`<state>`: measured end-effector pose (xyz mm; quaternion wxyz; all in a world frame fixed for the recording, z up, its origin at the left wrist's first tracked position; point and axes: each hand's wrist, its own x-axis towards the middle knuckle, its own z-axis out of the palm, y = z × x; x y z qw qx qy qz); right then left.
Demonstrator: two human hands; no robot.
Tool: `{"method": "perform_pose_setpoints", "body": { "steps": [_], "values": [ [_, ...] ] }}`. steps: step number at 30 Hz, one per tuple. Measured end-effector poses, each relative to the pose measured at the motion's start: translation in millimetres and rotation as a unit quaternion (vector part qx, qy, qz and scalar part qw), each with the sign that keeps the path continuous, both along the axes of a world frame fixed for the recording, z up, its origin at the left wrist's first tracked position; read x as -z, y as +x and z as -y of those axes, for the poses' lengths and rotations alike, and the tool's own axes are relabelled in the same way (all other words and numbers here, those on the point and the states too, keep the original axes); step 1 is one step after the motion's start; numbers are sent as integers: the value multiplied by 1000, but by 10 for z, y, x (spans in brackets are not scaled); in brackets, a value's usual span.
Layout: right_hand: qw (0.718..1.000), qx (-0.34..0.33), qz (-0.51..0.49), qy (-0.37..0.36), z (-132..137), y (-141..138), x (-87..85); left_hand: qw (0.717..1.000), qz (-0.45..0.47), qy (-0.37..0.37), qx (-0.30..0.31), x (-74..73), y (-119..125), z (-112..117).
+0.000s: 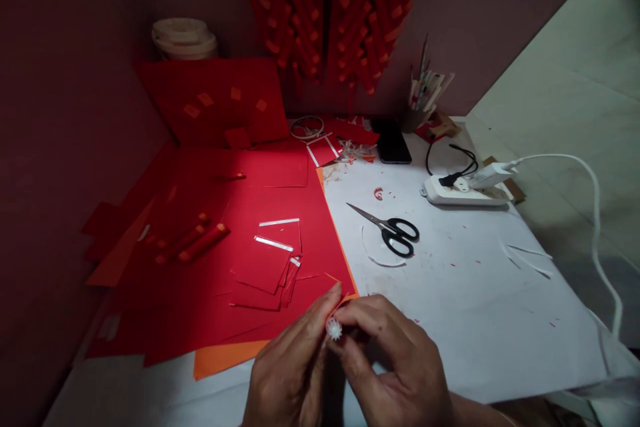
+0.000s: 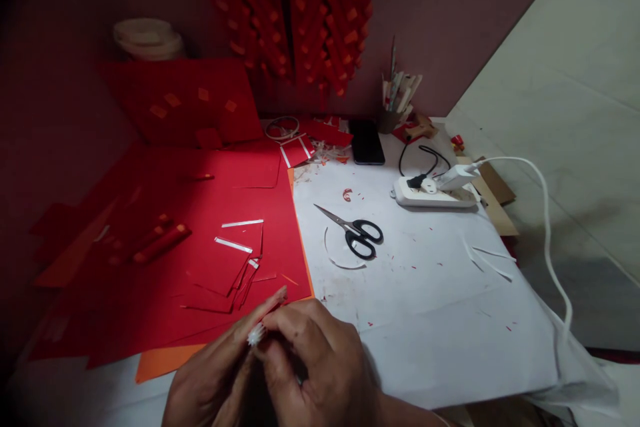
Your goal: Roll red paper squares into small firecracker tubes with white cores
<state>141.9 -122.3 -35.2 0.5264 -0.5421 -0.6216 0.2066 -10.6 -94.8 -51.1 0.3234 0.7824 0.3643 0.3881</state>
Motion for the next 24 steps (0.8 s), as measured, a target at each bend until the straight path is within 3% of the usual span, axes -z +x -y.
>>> {"method": "perform_pose_setpoints", "body": {
  "steps": [7, 18, 24],
  "values": [
    [994, -61, -73, -51, -48, 52, -33, 1000, 2, 29, 3, 33, -36, 42],
    [986, -47, -89, -132, -21, 37, 36, 983, -91, 156, -35, -11, 45, -33],
    [975, -69, -116, -175, -2, -5, 20, 984, -103, 143, -38, -35, 54, -47]
  ]
}}
